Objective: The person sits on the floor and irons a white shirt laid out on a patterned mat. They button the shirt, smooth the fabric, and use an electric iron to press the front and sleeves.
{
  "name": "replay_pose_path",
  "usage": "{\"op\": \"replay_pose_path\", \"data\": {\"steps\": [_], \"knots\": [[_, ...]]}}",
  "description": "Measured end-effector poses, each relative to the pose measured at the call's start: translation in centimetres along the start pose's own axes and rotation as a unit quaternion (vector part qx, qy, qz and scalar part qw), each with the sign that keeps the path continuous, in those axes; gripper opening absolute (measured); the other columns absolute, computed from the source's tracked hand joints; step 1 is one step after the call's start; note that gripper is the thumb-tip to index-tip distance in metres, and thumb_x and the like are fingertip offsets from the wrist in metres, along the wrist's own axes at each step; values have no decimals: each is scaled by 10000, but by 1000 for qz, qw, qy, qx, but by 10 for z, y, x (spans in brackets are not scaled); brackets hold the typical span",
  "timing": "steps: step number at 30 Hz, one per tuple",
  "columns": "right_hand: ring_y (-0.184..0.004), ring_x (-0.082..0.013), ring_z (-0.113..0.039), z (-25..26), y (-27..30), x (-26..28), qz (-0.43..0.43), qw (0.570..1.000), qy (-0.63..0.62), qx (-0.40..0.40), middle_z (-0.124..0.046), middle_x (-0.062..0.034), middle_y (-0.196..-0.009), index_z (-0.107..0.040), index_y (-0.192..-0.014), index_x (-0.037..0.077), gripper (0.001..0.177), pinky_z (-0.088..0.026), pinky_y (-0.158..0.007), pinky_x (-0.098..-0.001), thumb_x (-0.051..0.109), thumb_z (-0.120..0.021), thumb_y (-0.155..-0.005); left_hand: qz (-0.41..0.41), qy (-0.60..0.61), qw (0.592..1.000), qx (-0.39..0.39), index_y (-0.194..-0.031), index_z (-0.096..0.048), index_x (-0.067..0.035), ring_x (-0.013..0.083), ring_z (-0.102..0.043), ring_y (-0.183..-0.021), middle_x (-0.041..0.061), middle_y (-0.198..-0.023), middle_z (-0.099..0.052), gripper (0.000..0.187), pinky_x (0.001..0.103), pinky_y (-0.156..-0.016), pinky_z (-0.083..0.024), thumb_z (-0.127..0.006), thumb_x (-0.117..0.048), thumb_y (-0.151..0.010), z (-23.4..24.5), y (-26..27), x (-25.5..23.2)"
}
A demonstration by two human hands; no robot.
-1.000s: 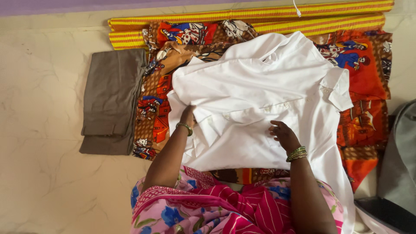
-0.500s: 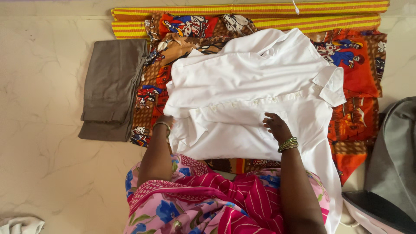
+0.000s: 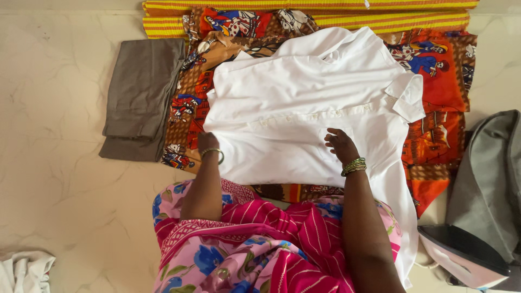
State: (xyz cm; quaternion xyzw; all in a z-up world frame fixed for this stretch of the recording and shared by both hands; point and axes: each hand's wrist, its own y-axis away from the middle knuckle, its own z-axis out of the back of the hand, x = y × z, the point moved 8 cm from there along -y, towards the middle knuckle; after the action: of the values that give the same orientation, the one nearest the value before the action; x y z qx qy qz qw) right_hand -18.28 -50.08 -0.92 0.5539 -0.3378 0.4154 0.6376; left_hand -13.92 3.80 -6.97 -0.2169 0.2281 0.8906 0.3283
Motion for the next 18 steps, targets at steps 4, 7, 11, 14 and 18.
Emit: {"op": "replay_pose_path", "data": {"steps": [4,7,11,14,18], "knots": [[-1021,-172,-686,0,-4,-7,-3,1000,-2,0,-716,-31,-1133,-591,-1394,102,494,-534,-852,-357,344,-587,-964,76,27,992,-94,-1293,-508,16,472,-645,-1112,335,-1262,-613,482,545,-911,-536,-479,-356,-988,56,-24,32],[-1016,-170,-683,8,-13,-14,-2,1000,12,-3,-718,-34,-1143,-581,-1403,106,500,-532,-844,-360,344,-591,-964,70,-121,983,124,-1285,-520,14,465,-651,-1105,330,-1254,-621,480,538,-907,-538,-492,-357,-982,40,-26,36],[-1007,-152,-694,67,-18,-31,4,998,28,-52,-724,-38,-1143,-574,-1428,118,489,-510,-780,-338,313,-605,-981,59,-212,871,439,-1275,-536,12,456,-658,-1096,322,-1244,-631,477,529,-901,-542,-510,-358,-974,-19,29,39],[-968,-142,-690,144,0,-45,51,984,-48,-161,-720,-28,-1160,-562,-1422,122,427,-506,-717,-293,238,-586,-1012,-59,-262,884,382,-1267,-548,10,449,-663,-1090,316,-1237,-639,475,522,-896,-544,-522,-359,-968,-44,47,6],[-1008,-213,-677,213,33,-77,14,948,-81,-307,-710,-109,-1175,-590,-1392,80,399,-495,-758,-336,217,-584,-1017,-139,-340,878,308,-1256,-564,8,440,-670,-1081,309,-1226,-649,473,513,-891,-547,-540,-360,-960,-62,73,-19]]}}
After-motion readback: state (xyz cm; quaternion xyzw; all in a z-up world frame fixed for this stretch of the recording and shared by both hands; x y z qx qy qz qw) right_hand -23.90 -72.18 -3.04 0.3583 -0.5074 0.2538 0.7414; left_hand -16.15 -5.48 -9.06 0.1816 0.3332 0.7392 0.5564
